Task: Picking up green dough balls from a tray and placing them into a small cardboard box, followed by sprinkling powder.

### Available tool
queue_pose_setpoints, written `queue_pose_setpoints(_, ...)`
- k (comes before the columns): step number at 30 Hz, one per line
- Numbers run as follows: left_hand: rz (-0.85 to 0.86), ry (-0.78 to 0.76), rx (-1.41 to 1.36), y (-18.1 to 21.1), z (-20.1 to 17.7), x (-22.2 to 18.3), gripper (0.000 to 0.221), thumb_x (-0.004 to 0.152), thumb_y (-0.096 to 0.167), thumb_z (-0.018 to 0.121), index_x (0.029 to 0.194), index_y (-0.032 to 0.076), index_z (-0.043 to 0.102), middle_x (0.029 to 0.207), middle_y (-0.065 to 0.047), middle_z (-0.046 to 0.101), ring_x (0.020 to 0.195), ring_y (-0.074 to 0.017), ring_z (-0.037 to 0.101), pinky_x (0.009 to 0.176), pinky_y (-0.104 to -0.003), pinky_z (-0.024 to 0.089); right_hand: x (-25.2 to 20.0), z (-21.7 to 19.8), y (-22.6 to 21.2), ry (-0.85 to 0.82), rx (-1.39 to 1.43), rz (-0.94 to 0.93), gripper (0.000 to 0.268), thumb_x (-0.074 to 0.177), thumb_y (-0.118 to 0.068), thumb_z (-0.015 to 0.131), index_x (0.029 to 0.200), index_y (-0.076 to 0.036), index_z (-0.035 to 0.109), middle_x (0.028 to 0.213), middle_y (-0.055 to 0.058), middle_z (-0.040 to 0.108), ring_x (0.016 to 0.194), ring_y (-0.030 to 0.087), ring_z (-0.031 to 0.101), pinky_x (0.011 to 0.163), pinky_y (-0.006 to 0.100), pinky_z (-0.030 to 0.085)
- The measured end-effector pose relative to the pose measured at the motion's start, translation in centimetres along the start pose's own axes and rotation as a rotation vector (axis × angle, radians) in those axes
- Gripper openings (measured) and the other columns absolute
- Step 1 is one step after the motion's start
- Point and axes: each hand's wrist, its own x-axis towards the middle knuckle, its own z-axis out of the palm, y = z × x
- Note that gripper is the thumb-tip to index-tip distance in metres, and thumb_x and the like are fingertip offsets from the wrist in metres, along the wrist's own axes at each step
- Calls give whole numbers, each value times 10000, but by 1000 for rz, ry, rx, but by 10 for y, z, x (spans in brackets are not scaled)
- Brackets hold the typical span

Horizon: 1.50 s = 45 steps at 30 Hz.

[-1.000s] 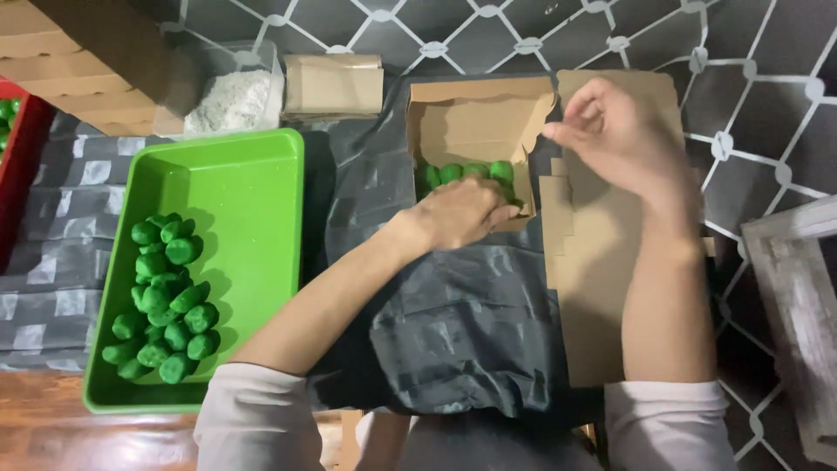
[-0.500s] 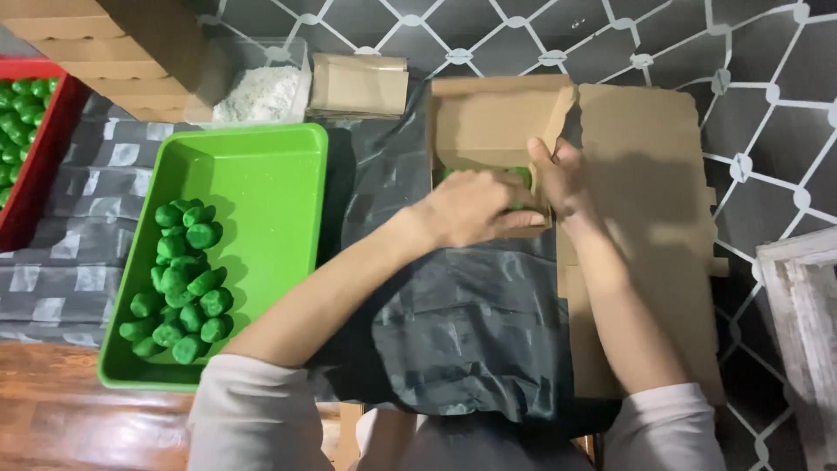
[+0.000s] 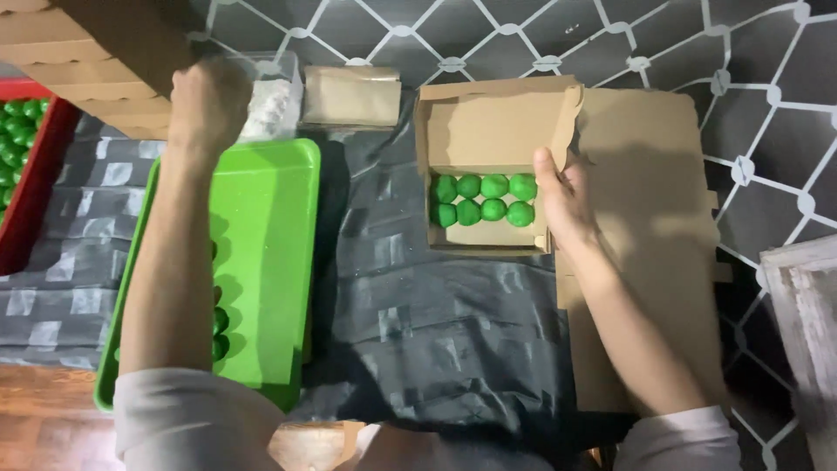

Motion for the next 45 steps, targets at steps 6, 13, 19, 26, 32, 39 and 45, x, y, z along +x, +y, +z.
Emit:
queue_pose_setpoints(6, -225, -376, 49, 4, 7, -4, 580, 821, 332, 886, 1357, 203, 705, 1218, -269, 717, 1090, -517, 670, 922, -624, 545, -5, 9, -15, 120, -161, 302, 706, 948, -689, 663, 1175, -21, 624, 1049, 147, 606, 1032, 275, 614, 954, 448, 470)
queue_pose_setpoints(13, -116, -477, 129, 69, -43, -21, 649, 758, 197, 900, 1356, 332, 688, 1241, -164, 741, 1162, -463, 661, 1014, -572, 532, 6, -5, 73, 119, -292, 415, 693, 937, -786, 610, 1070, -106, 634, 989, 86, 619, 958, 300, 644, 903, 444, 450)
queue_pose_setpoints(19, -246, -417, 186, 23, 9, -5, 472, 694, 263, 980, 1114, 363, 787, 1072, -87, 788, 1011, -440, 728, 862, -599, 593, -6, 5, 12, 123, 4, 58, 260, 1063, -383, 659, 1156, -143, 691, 1018, -34, 657, 1013, 79, 575, 1017, 340, 494)
queue_pose_setpoints(26, -161, -195, 253, -37, 49, 11, 248, 826, 285, 899, 1028, 392, 805, 898, -40, 793, 830, -389, 764, 700, -539, 650, -9, 3, 19, 101, 41, 0, 173, 1086, -311, 639, 1122, -151, 691, 966, -49, 640, 960, 76, 557, 977, 344, 509)
queue_pose_setpoints(32, -119, -52, -60, -61, 44, 3, 174, 907, 284, 812, 1072, 340, 812, 786, -58, 741, 738, -366, 730, 635, -484, 588, -10, 3, 12, 98, 56, 2, 179, 1080, -314, 642, 1152, -155, 684, 983, -65, 633, 970, 59, 553, 988, 327, 504)
queue_pose_setpoints(39, -325, -69, -995, 39, -51, -42, 103, 1062, 115, 696, 998, 43, 734, 970, -57, 767, 865, -93, 760, 885, -195, 711, -8, 0, 36, 28, 143, -5, 399, 1046, -317, 549, 1388, -115, 585, 1393, 48, 649, 1289, 135, 590, 1135, 285, 445)
queue_pose_setpoints(45, -562, -29, -1396, 53, -81, -58, 176, 1025, 52, 598, 1133, -60, 681, 1142, -160, 687, 1052, -154, 755, 991, -177, 696, -9, 0, 35, 43, 131, 20, 396, 1042, -325, 543, 1364, -102, 601, 1365, 47, 665, 1262, 129, 599, 1103, 278, 471)
